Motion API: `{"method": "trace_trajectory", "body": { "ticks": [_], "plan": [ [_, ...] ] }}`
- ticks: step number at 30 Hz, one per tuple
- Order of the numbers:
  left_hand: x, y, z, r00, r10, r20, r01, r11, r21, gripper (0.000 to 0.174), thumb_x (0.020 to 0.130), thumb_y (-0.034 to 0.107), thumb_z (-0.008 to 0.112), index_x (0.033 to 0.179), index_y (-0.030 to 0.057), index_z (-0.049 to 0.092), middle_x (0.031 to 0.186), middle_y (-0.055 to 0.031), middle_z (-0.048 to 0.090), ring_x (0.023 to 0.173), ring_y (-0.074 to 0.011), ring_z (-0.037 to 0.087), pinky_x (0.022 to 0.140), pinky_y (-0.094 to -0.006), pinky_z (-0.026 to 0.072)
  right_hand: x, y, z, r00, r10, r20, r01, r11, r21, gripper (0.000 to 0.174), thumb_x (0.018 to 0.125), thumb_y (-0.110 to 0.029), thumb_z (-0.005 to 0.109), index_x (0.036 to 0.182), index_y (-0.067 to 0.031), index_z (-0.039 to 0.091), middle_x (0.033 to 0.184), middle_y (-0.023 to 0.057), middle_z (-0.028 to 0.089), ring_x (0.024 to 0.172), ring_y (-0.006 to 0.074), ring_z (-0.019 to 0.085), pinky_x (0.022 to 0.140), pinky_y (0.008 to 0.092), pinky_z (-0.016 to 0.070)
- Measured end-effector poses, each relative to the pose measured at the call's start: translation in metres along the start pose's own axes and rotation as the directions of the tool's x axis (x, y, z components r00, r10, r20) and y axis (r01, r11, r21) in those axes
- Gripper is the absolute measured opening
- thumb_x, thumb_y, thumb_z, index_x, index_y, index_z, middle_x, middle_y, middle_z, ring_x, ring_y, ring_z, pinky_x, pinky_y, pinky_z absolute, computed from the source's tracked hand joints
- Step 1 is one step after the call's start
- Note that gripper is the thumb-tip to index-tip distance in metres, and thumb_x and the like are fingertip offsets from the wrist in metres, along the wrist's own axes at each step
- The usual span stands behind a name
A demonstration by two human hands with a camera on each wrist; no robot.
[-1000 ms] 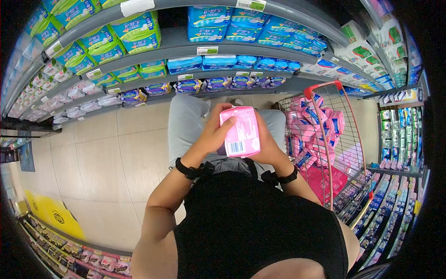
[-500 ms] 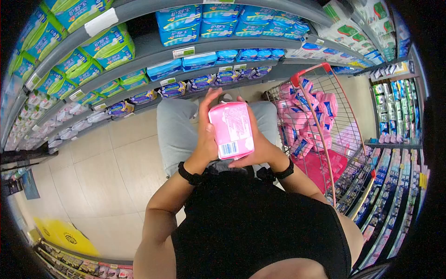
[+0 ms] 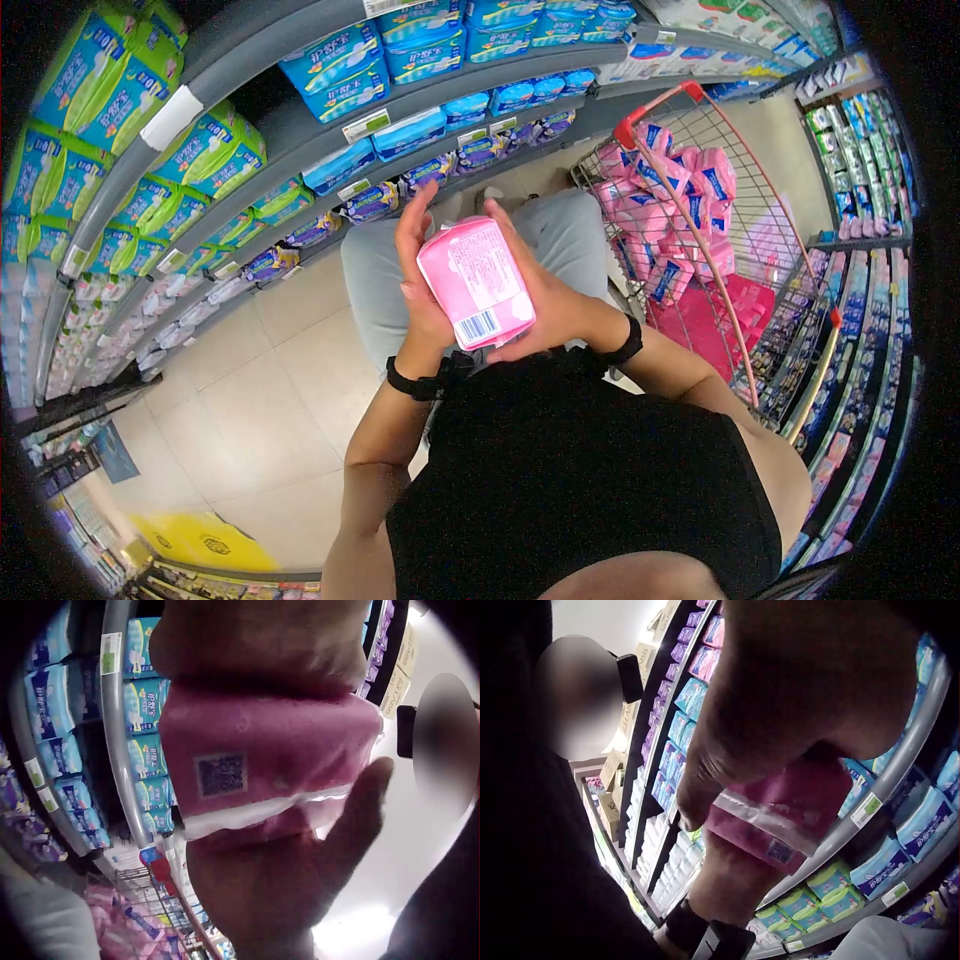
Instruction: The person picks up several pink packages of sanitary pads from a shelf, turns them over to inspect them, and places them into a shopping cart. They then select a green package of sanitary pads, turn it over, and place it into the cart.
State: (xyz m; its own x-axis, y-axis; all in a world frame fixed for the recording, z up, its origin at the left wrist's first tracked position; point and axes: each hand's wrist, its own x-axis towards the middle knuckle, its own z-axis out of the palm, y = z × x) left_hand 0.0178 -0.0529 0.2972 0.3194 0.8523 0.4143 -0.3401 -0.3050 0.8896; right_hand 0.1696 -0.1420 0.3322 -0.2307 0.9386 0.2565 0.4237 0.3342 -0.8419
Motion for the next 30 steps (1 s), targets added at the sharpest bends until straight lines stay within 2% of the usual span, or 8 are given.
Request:
{"method": "trace_trajectory", "body": {
  "ticks": [4, 10, 13, 16, 19, 25, 28, 30],
  "plan": [
    [-0.004, -0.008, 0.005, 1.0, -0.014, 0.007, 0.014, 1.0, -0.02, 0.1, 0.088, 0.083, 0.022, 0.142, 0.0003, 0.035, 0.146, -0.0198, 0.042, 0.136, -0.0301, 0.04, 0.113, -0.0431, 0.0275, -0.001, 0.008, 0.001, 0.993, -0.012, -0.117, 0.005, 0.999, -0.053, 0.14, 0.056, -0.042, 0.095, 0.155, 0.0006, 0.006, 0.162, 0.028, 0.004, 0.151, 0.0422, 0.008, 0.122, 0.0466, 0.0154],
    [-0.01, -0.019, 0.008, 0.994, -0.09, -0.056, 0.084, 0.991, -0.101, 0.089, 0.09, 0.077, 0.031, 0.132, -0.0003, 0.042, 0.136, -0.0197, 0.049, 0.126, -0.0285, 0.047, 0.11, -0.0423, 0.0332, 0.003, 0.006, -0.004, 0.997, 0.061, -0.055, -0.055, 0.993, 0.106, 0.133, 0.056, -0.039, 0.094, 0.154, 0.0018, 0.013, 0.16, 0.0254, 0.018, 0.149, 0.0398, 0.02, 0.121, 0.0461, 0.021],
    [-0.015, -0.022, 0.01, 0.982, -0.166, -0.086, 0.147, 0.97, -0.191, 0.084, 0.091, 0.075, 0.035, 0.127, -0.0006, 0.046, 0.13, -0.0197, 0.053, 0.121, -0.0277, 0.051, 0.109, -0.0419, 0.036, 0.003, 0.008, -0.007, 0.997, 0.057, -0.053, -0.053, 0.997, 0.058, 0.128, 0.058, -0.038, 0.094, 0.153, 0.0024, 0.017, 0.157, 0.0244, 0.025, 0.147, 0.038, 0.027, 0.119, 0.0444, 0.025],
    [-0.013, -0.019, 0.006, 0.977, -0.208, -0.047, 0.198, 0.967, -0.163, 0.059, 0.093, 0.051, 0.054, 0.122, 0.0002, 0.047, 0.125, -0.0174, 0.053, 0.117, -0.0253, 0.052, 0.105, -0.0397, 0.0386, 0.002, 0.012, -0.006, 0.992, 0.118, -0.048, -0.111, 0.986, 0.126, 0.129, 0.058, -0.037, 0.095, 0.155, -0.0001, 0.018, 0.157, 0.0191, 0.029, 0.145, 0.0304, 0.032, 0.118, 0.0412, 0.0267],
    [-0.012, -0.023, -0.002, 0.973, -0.228, 0.029, 0.23, 0.966, -0.12, 0.047, 0.089, 0.029, 0.065, 0.122, 0.0012, 0.046, 0.124, -0.0161, 0.052, 0.116, -0.0238, 0.052, 0.103, -0.038, 0.0397, -0.004, 0.018, -0.003, 0.988, 0.143, -0.066, -0.13, 0.976, 0.177, 0.125, 0.06, -0.034, 0.094, 0.154, 0.0, 0.02, 0.156, 0.0186, 0.031, 0.144, 0.0301, 0.034, 0.117, 0.0415, 0.0282],
    [-0.007, -0.022, -0.006, 0.891, -0.402, 0.21, 0.425, 0.902, -0.077, 0.058, 0.084, 0.013, 0.072, 0.13, 0.0028, 0.038, 0.123, -0.0132, 0.051, 0.116, -0.0214, 0.051, 0.101, -0.0349, 0.0423, -0.015, 0.036, 0.001, 0.975, 0.182, -0.127, -0.156, 0.969, 0.193, 0.124, 0.059, -0.035, 0.094, 0.154, 0.0, 0.022, 0.156, 0.0186, 0.031, 0.144, 0.03, 0.034, 0.117, 0.0413, 0.028],
    [-0.008, -0.025, -0.005, 0.827, -0.504, 0.25, 0.531, 0.846, -0.053, 0.06, 0.087, 0.012, 0.071, 0.134, 0.0031, 0.035, 0.122, -0.0117, 0.051, 0.114, -0.0202, 0.052, 0.099, -0.0335, 0.0438, -0.019, 0.041, -0.006, 0.986, 0.085, -0.141, -0.067, 0.989, 0.13, 0.118, 0.066, -0.037, 0.09, 0.154, 0.0005, 0.021, 0.156, 0.0192, 0.031, 0.144, 0.0307, 0.033, 0.117, 0.0408, 0.0265],
    [-0.01, -0.026, -0.001, 0.808, -0.536, 0.246, 0.563, 0.825, -0.051, 0.059, 0.089, 0.011, 0.07, 0.135, 0.0031, 0.035, 0.121, -0.0112, 0.051, 0.112, -0.0195, 0.053, 0.098, -0.0324, 0.0445, -0.023, 0.05, -0.009, 0.989, 0.054, -0.137, -0.022, 0.975, 0.222, 0.109, 0.074, -0.038, 0.084, 0.154, 0.0006, 0.021, 0.155, 0.0193, 0.03, 0.144, 0.0303, 0.032, 0.118, 0.0402, 0.0253]
  ]
}}
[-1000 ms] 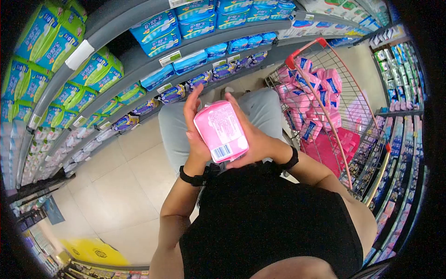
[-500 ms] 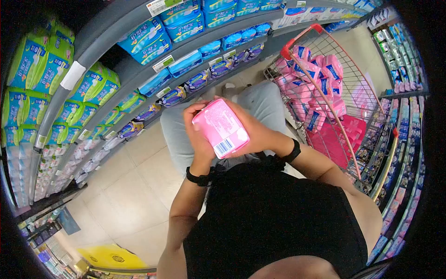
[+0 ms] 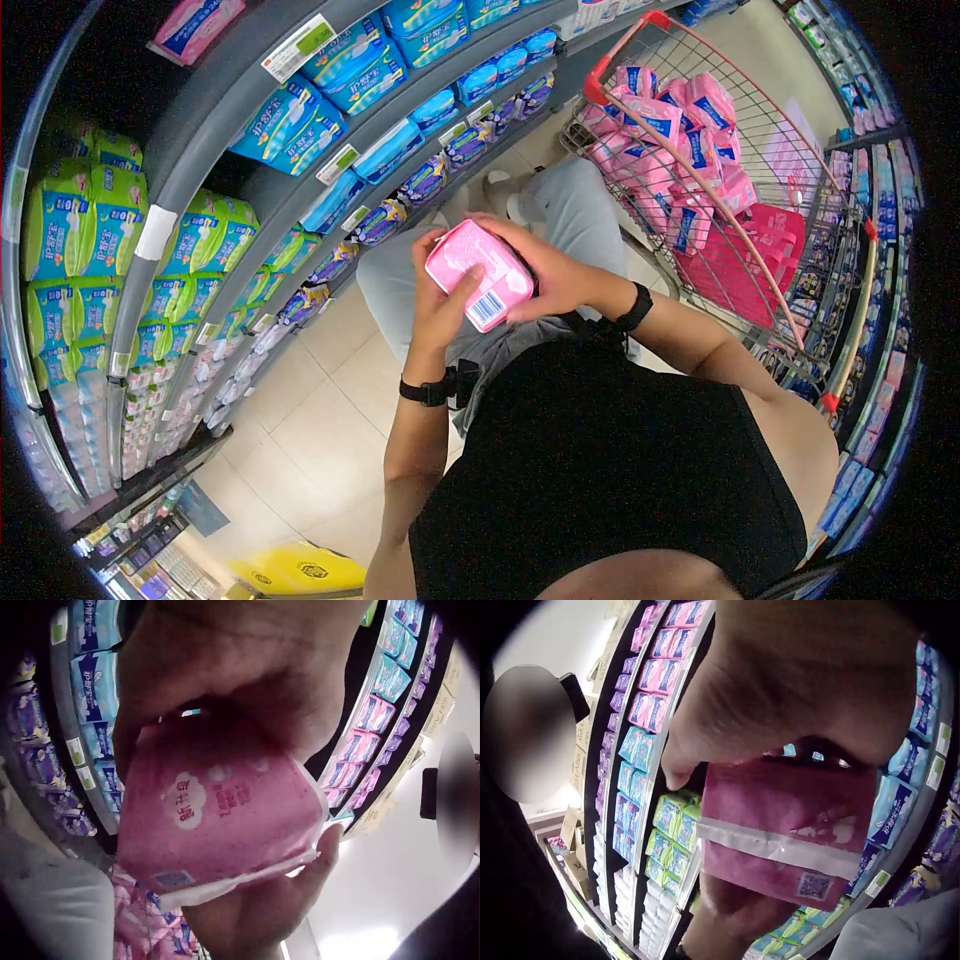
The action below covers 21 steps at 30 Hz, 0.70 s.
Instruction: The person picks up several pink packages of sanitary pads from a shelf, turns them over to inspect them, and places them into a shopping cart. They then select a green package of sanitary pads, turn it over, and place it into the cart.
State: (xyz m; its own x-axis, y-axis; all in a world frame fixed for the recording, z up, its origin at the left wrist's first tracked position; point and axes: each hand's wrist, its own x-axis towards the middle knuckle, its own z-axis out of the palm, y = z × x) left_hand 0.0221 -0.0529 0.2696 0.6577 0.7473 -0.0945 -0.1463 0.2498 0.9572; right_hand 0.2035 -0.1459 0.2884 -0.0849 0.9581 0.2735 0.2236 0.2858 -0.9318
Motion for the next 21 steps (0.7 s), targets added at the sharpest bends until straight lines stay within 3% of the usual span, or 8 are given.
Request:
{"method": "trace_trajectory", "body": {
  "ticks": [4, 10, 12, 13, 16, 17, 19, 21],
  "plan": [
    [-0.003, -0.007, 0.014, 0.998, 0.052, -0.034, -0.047, 0.989, 0.143, 0.05, 0.093, 0.011, 0.066, 0.134, 0.0026, 0.038, 0.122, -0.0115, 0.051, 0.111, -0.0193, 0.054, 0.098, -0.0313, 0.0439, -0.007, 0.012, 0.002, 0.988, 0.145, -0.056, -0.137, 0.983, 0.12, 0.094, 0.09, -0.035, 0.071, 0.156, 0.0006, 0.015, 0.152, 0.018, 0.034, 0.14, 0.0278, 0.036, 0.117, 0.0385, 0.0261],
    [0.0, -0.016, 0.019, 0.987, 0.159, 0.01, -0.154, 0.937, 0.314, 0.04, 0.101, 0.018, 0.053, 0.135, 0.0011, 0.041, 0.127, -0.0144, 0.05, 0.119, -0.0219, 0.05, 0.103, -0.0346, 0.0403, -0.006, 0.018, -0.006, 0.842, 0.535, 0.071, -0.537, 0.815, 0.22, 0.091, 0.095, -0.047, 0.063, 0.151, 0.0049, 0.014, 0.135, 0.0228, 0.05, 0.126, 0.0265, 0.052, 0.105, 0.0355, 0.0414],
    [-0.002, -0.01, 0.023, 0.973, 0.229, -0.003, -0.22, 0.938, 0.269, 0.04, 0.103, 0.023, 0.048, 0.135, 0.0012, 0.042, 0.129, -0.0141, 0.051, 0.122, -0.0221, 0.05, 0.104, -0.0344, 0.0401, -0.004, 0.017, -0.004, 0.837, 0.548, -0.005, -0.509, 0.781, 0.363, 0.084, 0.097, -0.046, 0.061, 0.149, 0.0041, 0.019, 0.134, 0.0207, 0.052, 0.125, 0.024, 0.052, 0.101, 0.0343, 0.0443],
    [0.001, -0.018, 0.013, 0.96, 0.274, -0.051, -0.24, 0.906, 0.35, 0.047, 0.104, 0.034, 0.046, 0.137, 0.0016, 0.041, 0.133, -0.014, 0.05, 0.126, -0.0241, 0.048, 0.108, -0.0372, 0.038, -0.003, 0.017, -0.004, 0.832, 0.553, -0.04, -0.485, 0.761, 0.431, 0.08, 0.098, -0.045, 0.059, 0.148, 0.0037, 0.021, 0.133, 0.0197, 0.052, 0.124, 0.0227, 0.053, 0.099, 0.0337, 0.0457],
    [0.002, -0.008, 0.011, 0.987, 0.014, -0.159, -0.034, 0.992, -0.124, 0.051, 0.101, 0.029, 0.051, 0.141, -0.0007, 0.038, 0.143, -0.0169, 0.043, 0.133, -0.027, 0.042, 0.112, -0.0398, 0.0327, -0.001, 0.019, -0.001, 0.825, 0.542, -0.159, -0.361, 0.723, 0.589, 0.066, 0.101, -0.046, 0.054, 0.143, 0.0017, 0.035, 0.129, 0.0172, 0.059, 0.119, 0.0211, 0.058, 0.099, 0.0338, 0.0483],
    [0.006, -0.021, -0.002, 0.995, 0.025, -0.102, -0.018, 0.997, 0.071, 0.057, 0.101, 0.034, 0.052, 0.143, -0.0014, 0.037, 0.144, -0.0165, 0.044, 0.135, -0.0253, 0.041, 0.113, -0.0391, 0.0307, -0.002, 0.022, -0.002, 0.798, 0.599, -0.074, -0.366, 0.578, 0.729, 0.062, 0.102, -0.045, 0.052, 0.141, 0.0008, 0.039, 0.127, 0.0164, 0.061, 0.117, 0.0213, 0.061, 0.099, 0.0351, 0.0492],
    [-0.002, -0.01, -0.001, 0.999, -0.041, 0.007, 0.04, 0.994, 0.097, 0.065, 0.101, 0.039, 0.053, 0.148, -0.001, 0.031, 0.149, -0.0156, 0.041, 0.137, -0.0259, 0.04, 0.114, -0.0391, 0.0314, -0.007, 0.031, -0.004, 0.75, 0.65, 0.123, -0.343, 0.222, 0.913, 0.056, 0.103, -0.045, 0.049, 0.137, -0.001, 0.048, 0.124, 0.0148, 0.065, 0.111, 0.0218, 0.065, 0.099, 0.0375, 0.0511],
    [-0.006, -0.004, -0.004, 0.991, -0.048, 0.123, 0.034, 0.993, 0.116, 0.063, 0.099, 0.035, 0.057, 0.145, -0.0012, 0.035, 0.143, -0.0137, 0.046, 0.133, -0.0221, 0.042, 0.112, -0.036, 0.0308, -0.014, 0.039, -0.004, 0.763, 0.605, 0.229, -0.332, 0.063, 0.941, 0.054, 0.103, -0.046, 0.047, 0.133, -0.0021, 0.053, 0.123, 0.0143, 0.066, 0.107, 0.0223, 0.067, 0.098, 0.039, 0.0522]
  ]
}}
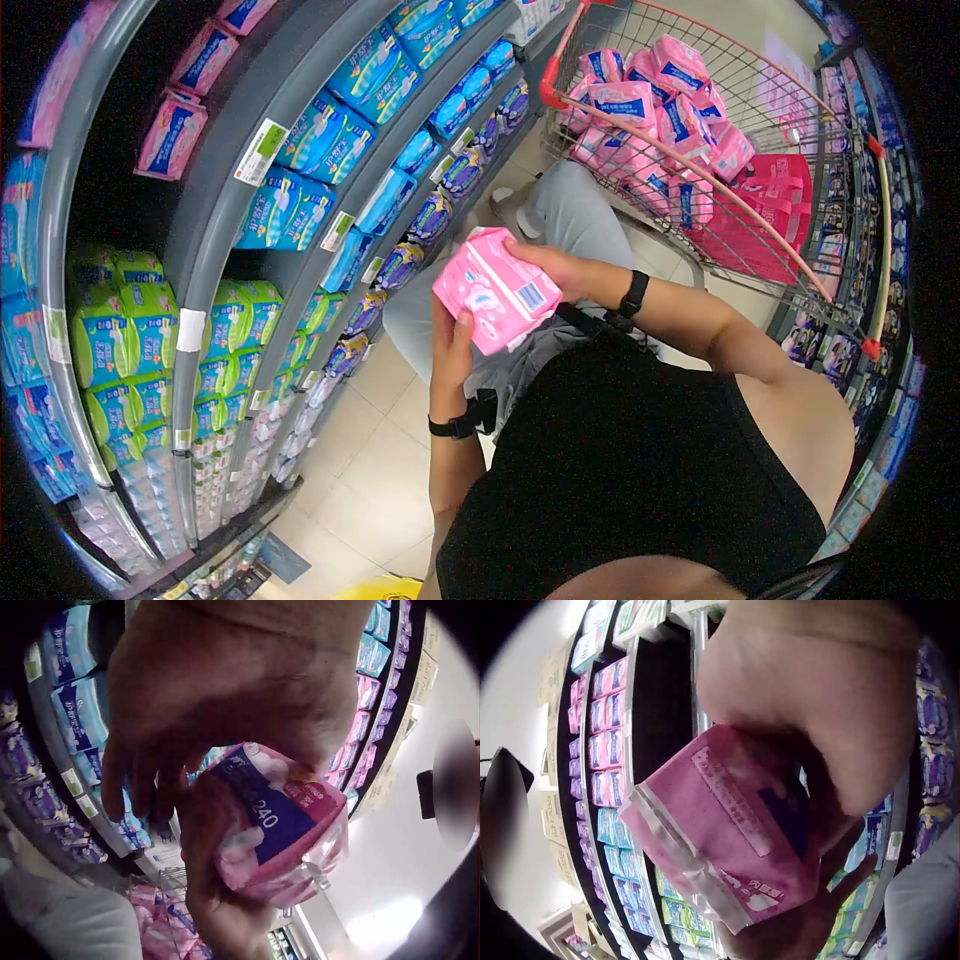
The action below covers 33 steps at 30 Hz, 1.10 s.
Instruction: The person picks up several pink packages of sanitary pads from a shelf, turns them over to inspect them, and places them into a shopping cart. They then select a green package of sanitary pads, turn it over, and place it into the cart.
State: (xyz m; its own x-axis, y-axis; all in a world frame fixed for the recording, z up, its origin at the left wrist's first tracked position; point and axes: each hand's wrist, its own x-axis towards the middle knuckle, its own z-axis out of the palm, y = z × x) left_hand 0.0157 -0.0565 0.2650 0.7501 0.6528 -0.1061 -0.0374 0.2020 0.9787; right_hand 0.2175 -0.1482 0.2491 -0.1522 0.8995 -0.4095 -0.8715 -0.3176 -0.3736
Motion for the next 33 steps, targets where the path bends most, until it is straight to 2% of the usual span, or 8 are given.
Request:
{"method": "trace_trajectory", "body": {
  "ticks": [5, 11, 15, 17, 24, 26, 30, 33],
  "plan": [
    [-0.01, 0.005, 0.011, 0.999, -0.035, 0.01, 0.033, 0.992, 0.122, 0.06, 0.1, 0.029, 0.056, 0.146, -0.001, 0.032, 0.141, -0.0145, 0.047, 0.129, -0.0218, 0.045, 0.111, -0.0367, 0.0327, 0.003, 0.008, -0.015, 0.992, 0.098, 0.077, -0.107, 0.987, 0.124, 0.054, 0.1, -0.046, 0.05, 0.134, -0.0031, 0.054, 0.128, 0.0159, 0.064, 0.113, 0.0256, 0.065, 0.101, 0.0415, 0.0503],
    [-0.007, -0.005, 0.008, 0.989, -0.134, -0.057, 0.141, 0.977, 0.159, 0.058, 0.104, 0.03, 0.049, 0.15, 0.0025, 0.025, 0.137, -0.0163, 0.048, 0.121, -0.0245, 0.052, 0.099, -0.037, 0.0468, 0.003, 0.005, -0.001, 0.992, -0.123, -0.022, 0.123, 0.992, 0.013, 0.053, 0.098, -0.046, 0.054, 0.13, -0.0036, 0.054, 0.117, 0.0144, 0.066, 0.102, 0.0235, 0.066, 0.093, 0.0369, 0.0513],
    [-0.007, -0.004, 0.016, 0.999, 0.028, 0.039, -0.03, 0.998, 0.053, 0.092, 0.092, 0.074, 0.043, 0.152, 0.0072, 0.024, 0.143, -0.0177, 0.044, 0.122, -0.0268, 0.055, 0.093, -0.038, 0.0524, 0.012, 0.011, -0.005, 0.794, -0.582, -0.178, 0.385, 0.706, -0.594, 0.063, 0.093, -0.049, 0.064, 0.132, -0.0035, 0.046, 0.114, 0.0145, 0.061, 0.101, 0.0215, 0.061, 0.091, 0.0343, 0.0491],
    [-0.007, -0.009, 0.013, 0.997, 0.014, 0.074, -0.021, 0.996, 0.092, 0.083, 0.095, 0.058, 0.054, 0.151, 0.0035, 0.026, 0.144, -0.0155, 0.043, 0.128, -0.0261, 0.05, 0.101, -0.0388, 0.0467, 0.017, 0.015, -0.016, 0.682, -0.728, -0.069, 0.406, 0.456, -0.792, 0.067, 0.09, -0.049, 0.069, 0.132, -0.0037, 0.044, 0.112, 0.014, 0.059, 0.1, 0.0202, 0.059, 0.089, 0.0337, 0.0486],
    [-0.011, 0.004, 0.03, 0.991, 0.015, -0.135, -0.043, 0.977, -0.21, 0.064, 0.093, 0.037, 0.069, 0.137, 0.0012, 0.04, 0.129, -0.0095, 0.052, 0.121, -0.0195, 0.051, 0.104, -0.0362, 0.0399, -0.01, 0.005, -0.019, 0.904, -0.428, -0.011, 0.415, 0.882, -0.223, 0.046, 0.097, -0.033, 0.066, 0.133, -0.0134, 0.044, 0.1, 0.0015, 0.059, 0.093, 0.0094, 0.057, 0.077, 0.0228, 0.0476],
    [-0.014, 0.013, 0.033, 0.993, 0.028, -0.111, -0.042, 0.991, -0.128, 0.061, 0.093, 0.038, 0.068, 0.134, 0.0016, 0.042, 0.127, -0.0084, 0.053, 0.118, -0.0182, 0.052, 0.102, -0.0353, 0.041, -0.023, -0.001, -0.009, 0.902, -0.431, 0.018, 0.423, 0.874, -0.238, 0.049, 0.099, -0.035, 0.062, 0.14, -0.0142, 0.043, 0.11, 0.0032, 0.063, 0.101, 0.0112, 0.061, 0.086, 0.0279, 0.0514],
    [-0.016, 0.003, 0.02, 0.998, 0.011, -0.056, -0.006, 0.996, 0.084, 0.028, 0.097, 0.025, 0.064, 0.113, 0.0034, 0.055, 0.1, -0.0041, 0.062, 0.091, -0.0101, 0.057, 0.08, -0.0256, 0.0459, -0.023, 0.002, -0.049, 0.95, -0.01, 0.312, -0.006, 0.999, 0.051, 0.054, 0.101, -0.045, 0.053, 0.137, -0.0039, 0.051, 0.133, 0.0111, 0.063, 0.115, 0.0154, 0.063, 0.105, 0.0371, 0.0485],
    [-0.012, 0.022, 0.039, 0.996, 0.009, -0.093, 0.01, 0.98, 0.201, 0.014, 0.098, 0.017, 0.06, 0.103, 0.0036, 0.057, 0.085, -0.0031, 0.062, 0.076, -0.008, 0.056, 0.067, -0.0226, 0.0447, -0.029, 0.009, -0.06, 0.958, 0.026, 0.285, -0.06, 0.992, 0.112, 0.052, 0.101, -0.045, 0.054, 0.132, -0.0038, 0.056, 0.126, 0.0106, 0.067, 0.109, 0.017, 0.067, 0.105, 0.0366, 0.0484]
  ]
}}
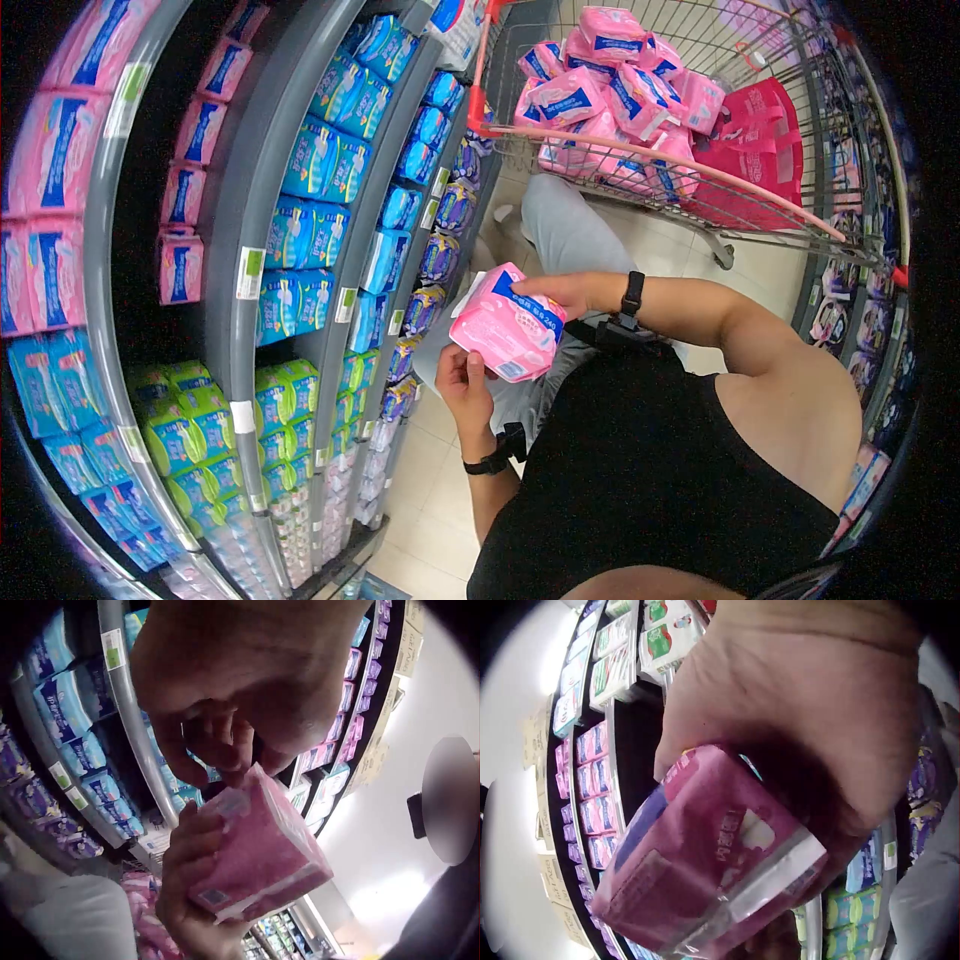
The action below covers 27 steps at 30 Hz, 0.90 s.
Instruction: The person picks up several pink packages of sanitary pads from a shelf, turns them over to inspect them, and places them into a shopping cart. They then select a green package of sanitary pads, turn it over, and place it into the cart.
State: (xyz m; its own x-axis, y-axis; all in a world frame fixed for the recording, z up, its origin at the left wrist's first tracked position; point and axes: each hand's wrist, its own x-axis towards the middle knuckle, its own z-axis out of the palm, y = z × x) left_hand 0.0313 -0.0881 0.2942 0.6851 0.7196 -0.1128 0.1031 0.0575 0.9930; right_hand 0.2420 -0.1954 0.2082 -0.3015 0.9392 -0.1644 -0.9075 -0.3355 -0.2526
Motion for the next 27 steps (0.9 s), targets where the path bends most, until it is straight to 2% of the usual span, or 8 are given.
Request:
{"method": "trace_trajectory", "body": {
  "ticks": [3, 6, 8, 10, 16, 20, 23, 27],
  "plan": [
    [0.009, 0.011, 0.008, 0.994, 0.043, -0.1, -0.044, 0.999, -0.003, 0.011, 0.098, 0.013, 0.059, 0.103, 0.0031, 0.058, 0.08, -0.0039, 0.061, 0.069, -0.0094, 0.056, 0.062, -0.0227, 0.0446, -0.002, -0.017, -0.005, 0.954, -0.3, -0.021, 0.297, 0.951, -0.084, 0.057, 0.097, -0.049, 0.058, 0.135, -0.0057, 0.054, 0.134, 0.0111, 0.062, 0.12, 0.0174, 0.06, 0.098, 0.0364, 0.0531],
    [0.014, 0.01, 0.009, 0.987, 0.088, -0.131, -0.089, 0.996, -0.002, 0.01, 0.098, 0.012, 0.058, 0.103, 0.0028, 0.057, 0.081, -0.0057, 0.06, 0.069, -0.0114, 0.056, 0.062, -0.0238, 0.0447, -0.041, -0.074, 0.093, 0.876, -0.416, -0.245, 0.481, 0.788, 0.384, 0.077, 0.094, -0.056, 0.058, 0.15, -0.0076, 0.037, 0.136, 0.0151, 0.057, 0.12, 0.0235, 0.059, 0.085, 0.0361, 0.0577],
    [0.016, 0.013, 0.014, 0.988, 0.122, -0.098, -0.116, 0.991, 0.061, 0.011, 0.1, 0.013, 0.056, 0.102, 0.0026, 0.057, 0.079, -0.0062, 0.059, 0.067, -0.012, 0.055, 0.059, -0.0247, 0.0425, -0.043, -0.096, 0.035, 0.759, -0.477, 0.443, 0.236, 0.836, 0.496, 0.074, 0.093, -0.057, 0.055, 0.148, -0.0096, 0.041, 0.122, 0.017, 0.058, 0.096, 0.023, 0.063, 0.067, 0.0307, 0.0566],
    [0.014, 0.014, 0.015, 0.993, 0.112, -0.047, -0.106, 0.988, 0.117, 0.01, 0.099, 0.012, 0.056, 0.102, 0.0025, 0.057, 0.082, -0.007, 0.059, 0.07, -0.0132, 0.055, 0.061, -0.0258, 0.0437, -0.053, -0.112, 0.031, 0.67, -0.61, 0.422, 0.347, 0.761, 0.549, 0.084, 0.092, -0.065, 0.049, 0.153, -0.0108, 0.031, 0.116, 0.0175, 0.058, 0.085, 0.0227, 0.06, 0.061, 0.0295, 0.0529],
    [0.019, 0.005, 0.01, 0.996, 0.07, 0.051, -0.075, 0.989, 0.125, 0.007, 0.096, 0.002, 0.059, 0.102, 0.0021, 0.059, 0.09, -0.0078, 0.063, 0.075, -0.0118, 0.058, 0.068, -0.0246, 0.0484, -0.047, -0.095, 0.002, 0.824, -0.42, 0.38, 0.384, 0.907, 0.172, 0.072, 0.096, -0.06, 0.047, 0.137, -0.0009, 0.043, 0.121, 0.0186, 0.061, 0.1, 0.0324, 0.065, 0.072, 0.0379, 0.0589],
    [0.032, 0.029, -0.014, 0.985, 0.104, 0.135, -0.15, 0.904, 0.4, 0.009, 0.094, 0.004, 0.062, 0.103, 0.0019, 0.061, 0.089, -0.0064, 0.064, 0.079, -0.0117, 0.06, 0.073, -0.0261, 0.0497, -0.029, -0.051, -0.052, 0.916, -0.323, 0.239, 0.333, 0.943, -0.001, 0.065, 0.098, -0.058, 0.045, 0.133, -0.003, 0.05, 0.117, 0.0167, 0.064, 0.101, 0.0311, 0.066, 0.079, 0.0385, 0.0577],
    [0.059, 0.057, -0.051, 0.97, 0.157, 0.184, -0.237, 0.764, 0.6, 0.007, 0.093, 0.004, 0.063, 0.1, 0.0022, 0.063, 0.093, -0.0053, 0.065, 0.086, -0.0127, 0.06, 0.078, -0.0274, 0.0494, -0.024, -0.03, -0.101, 0.9, -0.435, 0.035, 0.388, 0.835, 0.391, 0.056, 0.099, -0.051, 0.047, 0.131, -0.0054, 0.052, 0.117, 0.0137, 0.065, 0.1, 0.0279, 0.064, 0.084, 0.04, 0.0525],
    [0.091, 0.13, -0.102, 0.945, 0.28, 0.17, -0.317, 0.652, 0.688, 0.01, 0.087, 0.001, 0.066, 0.096, 0.0004, 0.064, 0.097, -0.0087, 0.065, 0.086, -0.0179, 0.062, 0.078, -0.0304, 0.0499, -0.007, -0.049, -0.104, 0.909, -0.416, -0.016, 0.409, 0.886, 0.217, 0.047, 0.099, -0.047, 0.048, 0.123, -0.0079, 0.057, 0.114, 0.0113, 0.066, 0.099, 0.0258, 0.063, 0.086, 0.0393, 0.0483]
  ]
}}
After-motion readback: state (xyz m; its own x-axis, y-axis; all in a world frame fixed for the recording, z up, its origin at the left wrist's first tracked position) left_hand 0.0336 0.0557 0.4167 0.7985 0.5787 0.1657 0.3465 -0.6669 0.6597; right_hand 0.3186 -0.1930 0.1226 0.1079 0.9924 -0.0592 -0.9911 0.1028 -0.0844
